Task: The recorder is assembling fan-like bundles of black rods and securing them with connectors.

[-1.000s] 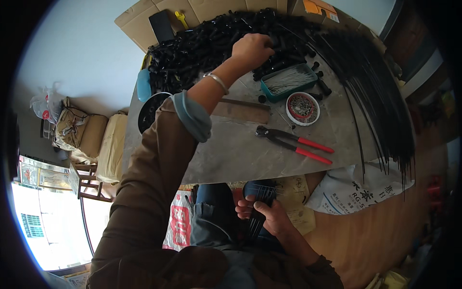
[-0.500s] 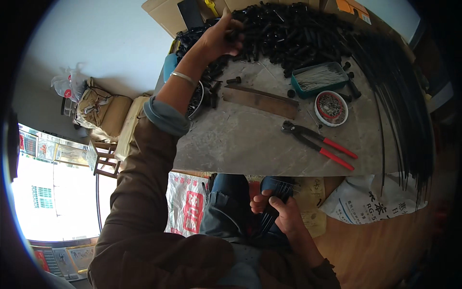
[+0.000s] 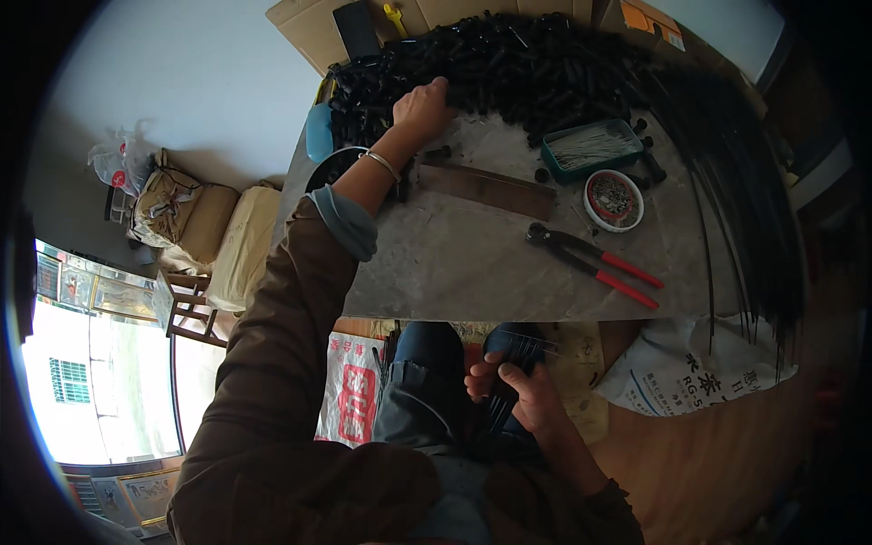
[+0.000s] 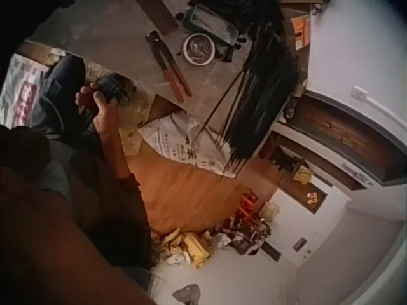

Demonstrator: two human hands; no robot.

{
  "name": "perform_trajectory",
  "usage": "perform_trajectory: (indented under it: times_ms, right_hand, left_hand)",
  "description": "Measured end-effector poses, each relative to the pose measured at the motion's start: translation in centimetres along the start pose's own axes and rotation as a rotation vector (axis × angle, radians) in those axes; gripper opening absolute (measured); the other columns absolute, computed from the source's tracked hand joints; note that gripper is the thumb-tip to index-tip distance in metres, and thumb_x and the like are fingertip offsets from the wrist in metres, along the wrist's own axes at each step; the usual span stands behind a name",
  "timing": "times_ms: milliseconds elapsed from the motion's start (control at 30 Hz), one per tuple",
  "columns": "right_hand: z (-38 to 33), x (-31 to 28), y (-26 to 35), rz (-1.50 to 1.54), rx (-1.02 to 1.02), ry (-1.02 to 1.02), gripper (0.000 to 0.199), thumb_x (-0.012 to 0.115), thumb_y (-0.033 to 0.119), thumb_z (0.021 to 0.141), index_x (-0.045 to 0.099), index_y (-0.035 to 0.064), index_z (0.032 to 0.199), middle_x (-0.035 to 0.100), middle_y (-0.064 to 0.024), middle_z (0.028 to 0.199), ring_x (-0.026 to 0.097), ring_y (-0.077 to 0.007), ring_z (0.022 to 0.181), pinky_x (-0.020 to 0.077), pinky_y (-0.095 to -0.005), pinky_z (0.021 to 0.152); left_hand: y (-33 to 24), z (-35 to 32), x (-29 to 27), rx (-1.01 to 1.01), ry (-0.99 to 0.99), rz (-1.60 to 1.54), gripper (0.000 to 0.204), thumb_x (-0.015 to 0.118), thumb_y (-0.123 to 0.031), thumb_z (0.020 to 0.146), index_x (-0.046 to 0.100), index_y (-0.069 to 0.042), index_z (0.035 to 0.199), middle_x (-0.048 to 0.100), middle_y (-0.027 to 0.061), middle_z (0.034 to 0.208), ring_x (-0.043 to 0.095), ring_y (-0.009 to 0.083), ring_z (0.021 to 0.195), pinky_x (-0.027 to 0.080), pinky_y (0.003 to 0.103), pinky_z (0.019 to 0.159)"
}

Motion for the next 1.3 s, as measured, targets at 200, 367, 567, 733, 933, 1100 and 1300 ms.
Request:
perform_trajectory:
  times_ms: [200,367,567,733,933,1100,1300]
  right_hand:
    - [0.0,0.2,-1.1,0.017,-0.008,0.069,0.022,0.053,0.014,0.094,0.054,0.0023,0.112,0.064,-0.0159,0.101,0.065,-0.0315,0.094,0.0536,-0.0466,0.084]
    - [-0.2,0.6,-0.8,0.005,-0.022,0.075,0.02,0.054,0.014,0.094,0.054,0.0023,0.11,0.065,-0.016,0.099,0.065,-0.0316,0.094,0.0537,-0.0465,0.084]
    - [-0.8,2.1,-0.8,-0.038,-0.057,0.112,0.021,0.052,0.013,0.094,0.054,0.0,0.111,0.065,-0.0177,0.1,0.066,-0.0312,0.088,0.0542,-0.0435,0.077]
    - [-0.9,3.1,-1.6,-0.025,-0.04,0.122,0.026,0.052,0.016,0.094,0.05,-0.0001,0.115,0.064,-0.0177,0.099,0.066,-0.0332,0.089,0.0531,-0.0452,0.08]
    - [-1.2,3.9,-2.6,-0.038,-0.102,0.075,0.021,0.048,0.018,0.097,0.049,0.003,0.112,0.064,-0.0163,0.096,0.067,-0.0323,0.083,0.0556,-0.0449,0.072]
    - [-1.7,6.7,-2.9,-0.173,-0.157,0.085,0.022,0.049,0.02,0.096,0.054,-0.0001,0.102,0.064,-0.0136,0.088,0.067,-0.0289,0.077,0.0572,-0.0409,0.068]
    - [-3.4,8.6,-2.8,-0.302,-0.219,0.07,0.025,0.05,0.021,0.095,0.056,-0.0027,0.101,0.064,-0.0128,0.081,0.066,-0.0261,0.069,0.0573,-0.0376,0.064]
  left_hand:
    - [-1.3,-0.8,-0.1,0.069,0.009,-0.031,0.031,0.067,-0.028,0.077,0.067,-0.015,0.104,0.069,0.0125,0.093,0.066,0.0321,0.092,0.053,0.043,0.077]
    - [-2.0,-0.9,0.4,0.121,0.052,-0.002,0.026,0.064,-0.024,0.078,0.068,-0.015,0.103,0.067,0.0122,0.1,0.065,0.0312,0.094,0.053,0.041,0.077]
    - [-1.8,-3.1,-4.6,0.263,-0.341,-0.083,0.025,0.069,-0.024,0.077,0.066,-0.012,0.098,0.063,0.0117,0.1,0.062,0.0319,0.094,0.051,0.041,0.084]
    - [-4.7,-9.0,-8.7,0.421,0.001,-0.548,0.024,0.068,-0.019,0.084,0.064,-0.001,0.1,0.068,0.0094,0.076,0.065,0.0116,0.064,0.053,0.028,0.059]
    - [-3.8,-27.3,-7.6,0.127,0.589,-0.984,0.018,0.068,-0.011,0.083,0.064,-0.003,0.099,0.061,0.0003,0.074,0.057,0.0063,0.063,0.047,0.021,0.053]
    - [-0.5,-37.9,-3.4,-0.197,0.725,-1.345,0.019,0.067,-0.009,0.083,0.063,-0.001,0.101,0.062,0.0032,0.078,0.055,0.0086,0.06,0.043,0.022,0.053]
    - [-3.4,-40.9,-0.8,-0.35,0.775,-2.047,0.02,0.058,-0.015,0.094,0.059,-0.003,0.109,0.061,0.006,0.077,0.054,0.013,0.064,0.046,0.029,0.057]
Point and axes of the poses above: each hand's wrist, its own z-axis towards the middle knuckle, its own x-axis out of the palm, y = z × x, the point moved 9 cm from there along z, towards the middle knuckle
